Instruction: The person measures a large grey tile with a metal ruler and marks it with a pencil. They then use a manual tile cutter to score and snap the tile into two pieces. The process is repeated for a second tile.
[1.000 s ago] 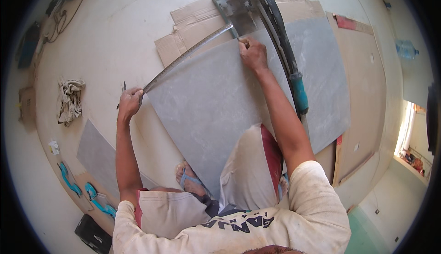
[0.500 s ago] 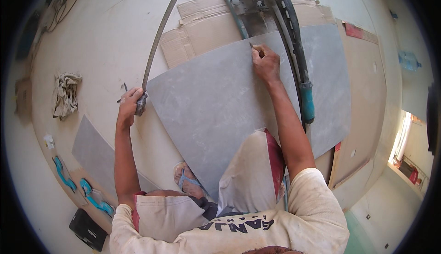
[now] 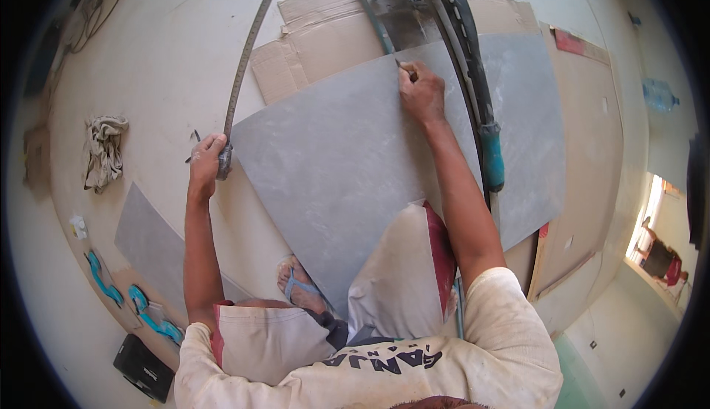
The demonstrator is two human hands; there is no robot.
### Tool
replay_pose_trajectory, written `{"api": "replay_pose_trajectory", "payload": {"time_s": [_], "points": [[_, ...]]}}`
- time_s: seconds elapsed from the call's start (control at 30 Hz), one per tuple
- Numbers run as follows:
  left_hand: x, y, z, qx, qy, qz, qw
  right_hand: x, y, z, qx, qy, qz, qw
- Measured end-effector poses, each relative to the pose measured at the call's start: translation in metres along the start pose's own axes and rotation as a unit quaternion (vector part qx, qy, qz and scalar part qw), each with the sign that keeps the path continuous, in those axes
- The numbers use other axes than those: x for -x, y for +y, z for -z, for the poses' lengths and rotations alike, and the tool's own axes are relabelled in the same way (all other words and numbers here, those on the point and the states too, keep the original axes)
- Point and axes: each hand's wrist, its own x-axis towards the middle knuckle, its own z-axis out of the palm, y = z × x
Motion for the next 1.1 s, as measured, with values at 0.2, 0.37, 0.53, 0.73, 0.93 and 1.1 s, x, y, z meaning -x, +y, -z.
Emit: {"api": "replay_pose_trajectory", "payload": {"time_s": [0.2, 0.37, 0.53, 0.73, 0.93, 1.1], "points": [[0.009, 0.005, -0.006, -0.007, 0.009, 0.011, 1.0, 0.006, 0.006, 0.0, 0.007, 0.021, 0.032, 0.999], [0.007, 0.008, -0.009, -0.015, 0.019, -0.027, 0.999, -0.009, 0.008, -0.005, -0.001, 0.009, 0.041, 0.999], [0.005, 0.004, -0.004, -0.006, 0.014, -0.006, 1.0, -0.018, 0.005, -0.005, 0.013, 0.016, 0.039, 0.999], [0.005, 0.004, -0.005, -0.002, 0.012, -0.017, 1.0, -0.009, -0.002, 0.005, -0.006, -0.012, 0.001, 1.0], [0.009, 0.004, -0.006, -0.001, 0.026, 0.0, 1.0, 0.007, 0.002, 0.01, -0.027, -0.025, 0.001, 0.999], [0.005, 0.004, -0.006, -0.019, 0.022, -0.012, 1.0, -0.006, 0.007, 0.005, 0.015, -0.024, 0.024, 0.999]]}}
